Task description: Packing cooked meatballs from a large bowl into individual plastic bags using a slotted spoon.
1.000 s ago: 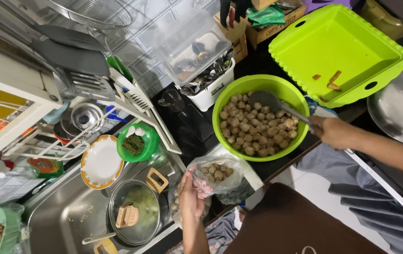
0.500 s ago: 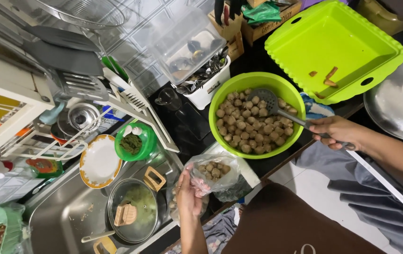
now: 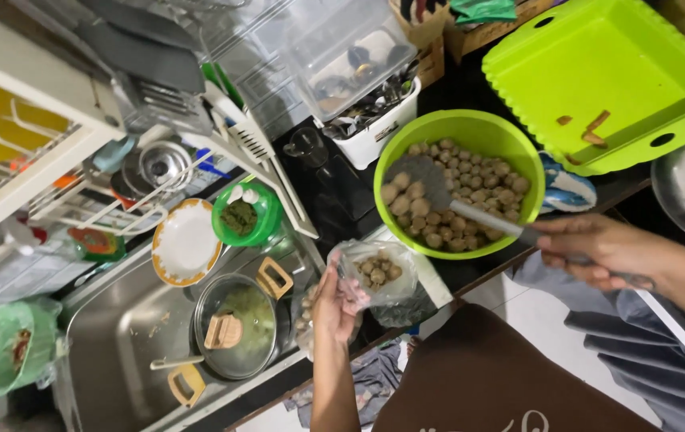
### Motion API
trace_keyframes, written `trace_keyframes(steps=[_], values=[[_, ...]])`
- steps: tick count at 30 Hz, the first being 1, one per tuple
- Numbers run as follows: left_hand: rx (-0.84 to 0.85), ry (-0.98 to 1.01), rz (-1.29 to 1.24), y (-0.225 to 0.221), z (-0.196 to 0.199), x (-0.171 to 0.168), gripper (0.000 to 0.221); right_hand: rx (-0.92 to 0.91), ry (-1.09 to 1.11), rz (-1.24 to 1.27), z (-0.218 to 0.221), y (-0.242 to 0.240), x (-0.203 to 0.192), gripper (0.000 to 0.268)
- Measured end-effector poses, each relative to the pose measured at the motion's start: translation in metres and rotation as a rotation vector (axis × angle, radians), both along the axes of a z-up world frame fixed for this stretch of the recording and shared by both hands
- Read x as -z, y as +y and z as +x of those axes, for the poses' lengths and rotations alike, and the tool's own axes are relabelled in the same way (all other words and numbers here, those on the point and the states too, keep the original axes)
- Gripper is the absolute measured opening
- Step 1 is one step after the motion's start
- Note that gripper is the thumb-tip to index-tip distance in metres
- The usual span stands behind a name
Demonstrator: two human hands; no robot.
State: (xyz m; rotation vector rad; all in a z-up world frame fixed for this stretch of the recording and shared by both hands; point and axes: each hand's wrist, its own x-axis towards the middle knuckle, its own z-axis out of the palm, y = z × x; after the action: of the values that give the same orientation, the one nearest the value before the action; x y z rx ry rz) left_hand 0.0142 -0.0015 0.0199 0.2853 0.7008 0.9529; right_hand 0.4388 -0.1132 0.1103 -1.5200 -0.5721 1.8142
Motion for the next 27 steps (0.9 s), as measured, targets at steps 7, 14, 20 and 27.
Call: trace_keyframes(steps=[7, 14, 20, 27], values=[[-0.03, -0.091, -0.015, 0.006, -0.004, 0.009, 0.04, -0.189, 0.004, -0.138, -0.078, -0.01, -0.03, 0.053], [-0.128, 0.113, -0.099, 0.019, -0.015, 0.064, 0.036, -0.589, -0.88, 0.386, -0.123, -0.028, 0.07, 0.059], [-0.107, 0.137, -0.085, 0.024, -0.029, 0.094, 0.041, -0.451, -0.757, 0.587, -0.108, -0.034, 0.02, 0.06], [-0.058, 0.195, -0.082, 0.017, -0.032, 0.098, 0.048, -0.28, -1.03, 0.364, -0.06, 0.005, -0.005, 0.057]])
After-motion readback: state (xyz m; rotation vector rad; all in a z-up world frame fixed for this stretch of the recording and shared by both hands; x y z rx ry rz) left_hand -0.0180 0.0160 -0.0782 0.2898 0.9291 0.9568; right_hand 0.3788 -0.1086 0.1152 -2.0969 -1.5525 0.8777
